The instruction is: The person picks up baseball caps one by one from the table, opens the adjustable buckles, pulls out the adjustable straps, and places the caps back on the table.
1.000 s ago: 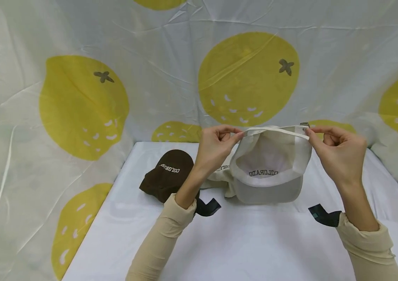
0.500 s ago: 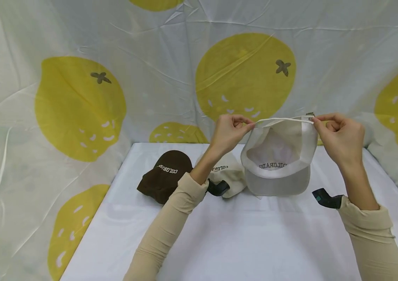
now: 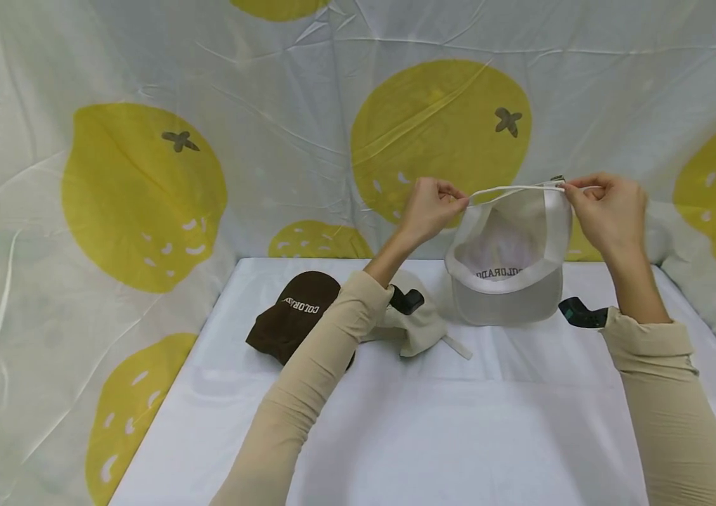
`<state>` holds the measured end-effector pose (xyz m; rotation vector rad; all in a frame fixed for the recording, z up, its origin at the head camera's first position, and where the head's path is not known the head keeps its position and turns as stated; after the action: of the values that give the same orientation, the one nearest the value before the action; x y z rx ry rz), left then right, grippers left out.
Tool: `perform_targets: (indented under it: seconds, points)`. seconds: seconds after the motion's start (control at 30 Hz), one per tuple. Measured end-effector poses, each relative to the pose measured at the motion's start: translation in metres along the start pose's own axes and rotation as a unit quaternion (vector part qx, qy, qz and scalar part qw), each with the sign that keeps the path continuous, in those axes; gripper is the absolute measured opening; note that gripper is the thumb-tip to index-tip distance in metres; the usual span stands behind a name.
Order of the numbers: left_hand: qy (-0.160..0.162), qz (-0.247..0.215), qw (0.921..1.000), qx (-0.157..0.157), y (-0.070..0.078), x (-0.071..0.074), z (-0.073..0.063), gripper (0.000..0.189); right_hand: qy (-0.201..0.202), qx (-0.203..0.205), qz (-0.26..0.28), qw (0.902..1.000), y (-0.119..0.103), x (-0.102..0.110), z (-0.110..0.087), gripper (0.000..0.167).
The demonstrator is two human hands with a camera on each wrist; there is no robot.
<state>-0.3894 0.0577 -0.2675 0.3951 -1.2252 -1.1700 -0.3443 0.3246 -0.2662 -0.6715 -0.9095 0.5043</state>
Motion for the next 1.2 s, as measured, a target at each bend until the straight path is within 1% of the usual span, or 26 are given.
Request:
perform_targets:
  seconds: [0.17, 0.27, 0.3, 0.37, 0.47, 0.53, 0.6, 0.73, 0.87, 0.97, 1.07, 1.2]
  points:
    - [0.014, 0.02, 0.9997, 0.004, -0.004, 0.004, 0.012, 0.015, 0.003, -0.002, 0.031, 0.9995, 0.001, -0.008, 0.015, 0.026]
    - [0.028, 0.028, 0.9992, 0.003, -0.008, 0.008, 0.019, 0.014, 0.0, 0.004, 0.043, 0.9991, -0.001, -0.014, 0.023, 0.027]
    - [0.032, 0.031, 0.999, 0.001, -0.01, 0.01, 0.02, 0.015, -0.003, 0.008, 0.045, 0.9989, -0.002, -0.017, 0.025, 0.03]
    - [0.045, 0.028, 0.9986, -0.003, -0.014, 0.014, 0.023, 0.015, -0.01, 0.01, 0.053, 0.9985, -0.003, -0.021, 0.028, 0.031]
    - [0.051, 0.03, 0.9982, 0.006, -0.023, 0.017, 0.023, 0.015, -0.024, 0.007, 0.062, 0.9977, 0.0, -0.026, 0.03, 0.03]
    - [0.044, 0.033, 0.9984, 0.016, -0.028, 0.016, 0.021, 0.014, -0.035, 0.003, 0.068, 0.9971, 0.004, -0.029, 0.028, 0.026]
    - [0.028, 0.032, 0.9989, 0.021, -0.03, 0.013, 0.018, 0.014, -0.044, -0.004, 0.077, 0.9961, 0.009, -0.031, 0.024, 0.021]
    - [0.006, 0.02, 0.9997, 0.011, -0.025, 0.009, 0.01, 0.013, -0.051, -0.002, 0.097, 0.994, 0.014, -0.028, 0.016, 0.01]
    - [-0.002, 0.024, 0.9997, -0.003, -0.019, 0.007, 0.003, 0.013, -0.051, 0.009, 0.104, 0.9932, 0.015, -0.024, 0.009, 0.008]
    - [-0.015, 0.025, 0.9996, -0.007, -0.017, 0.005, -0.002, 0.013, -0.051, 0.013, 0.101, 0.9934, 0.017, -0.02, 0.002, 0.007]
    - [-0.034, 0.017, 0.9992, -0.01, -0.017, 0.001, -0.008, 0.015, -0.05, 0.015, 0.098, 0.9939, 0.021, -0.017, -0.006, 0.006]
    - [-0.039, 0.005, 0.9991, -0.015, -0.015, -0.002, -0.016, 0.013, -0.056, 0.018, 0.107, 0.9925, 0.026, -0.014, -0.015, 0.006]
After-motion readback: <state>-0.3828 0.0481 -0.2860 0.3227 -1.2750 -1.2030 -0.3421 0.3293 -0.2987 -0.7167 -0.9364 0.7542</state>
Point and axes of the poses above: each hand's wrist, its own z-axis towards the middle knuckle, its own x-axis out of the back of the hand, y = z × x, the point moved 8 cm from there along z, towards the middle knuckle, and after that the axes turned 1 degree about -y, right-handed, at the moved point
